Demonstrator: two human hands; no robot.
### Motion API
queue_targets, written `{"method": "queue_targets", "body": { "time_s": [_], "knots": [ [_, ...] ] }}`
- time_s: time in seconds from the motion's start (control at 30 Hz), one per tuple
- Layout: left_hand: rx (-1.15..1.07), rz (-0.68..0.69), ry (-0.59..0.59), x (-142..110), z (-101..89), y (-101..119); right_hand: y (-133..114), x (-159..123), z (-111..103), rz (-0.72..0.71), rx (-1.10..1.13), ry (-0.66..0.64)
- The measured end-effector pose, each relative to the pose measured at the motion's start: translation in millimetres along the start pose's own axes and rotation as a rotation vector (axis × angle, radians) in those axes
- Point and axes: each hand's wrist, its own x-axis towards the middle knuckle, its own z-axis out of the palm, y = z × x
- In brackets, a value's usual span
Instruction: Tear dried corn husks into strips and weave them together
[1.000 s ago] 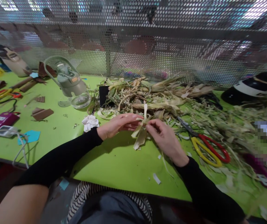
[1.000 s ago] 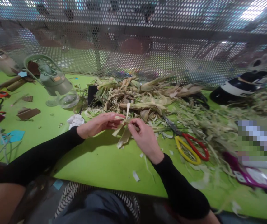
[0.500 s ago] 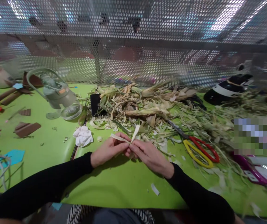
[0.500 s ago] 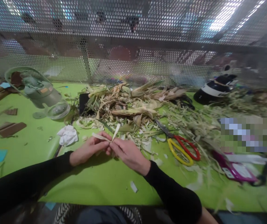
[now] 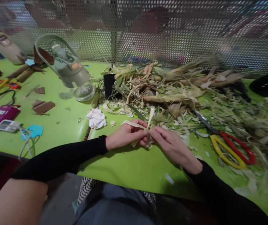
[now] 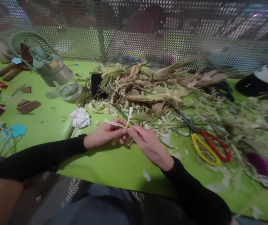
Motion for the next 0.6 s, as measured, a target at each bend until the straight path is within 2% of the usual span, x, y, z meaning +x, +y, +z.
{"method": "queue_targets", "body": {
  "time_s": [0.1,0.27,0.47,0.53,0.6],
  "knots": [
    [-0.010,0.007,0.003,-0.7,-0.2,-0.7,-0.3,0.6,-1.7,0.006,-0.040,0.052],
    [0.038,0.016,-0.033,0.1,-1.3,-1.9,-3.6,0.5,-2.4,-0.004,0.034,-0.026],
    [0.140,0.053,-0.089,-6.9,-2.5,13.7,-16.5,-8.1,-11.3,0.011,0.097,0.021],
    [0.115,0.061,-0.091,-7.3,-3.3,16.5,-15.7,-8.8,-12.2,0.037,0.121,0.028],
    [0.026,0.047,-0.045,-5.2,-3.5,15.8,-11.3,-7.0,-11.5,0.074,0.165,0.076]
  ]
}}
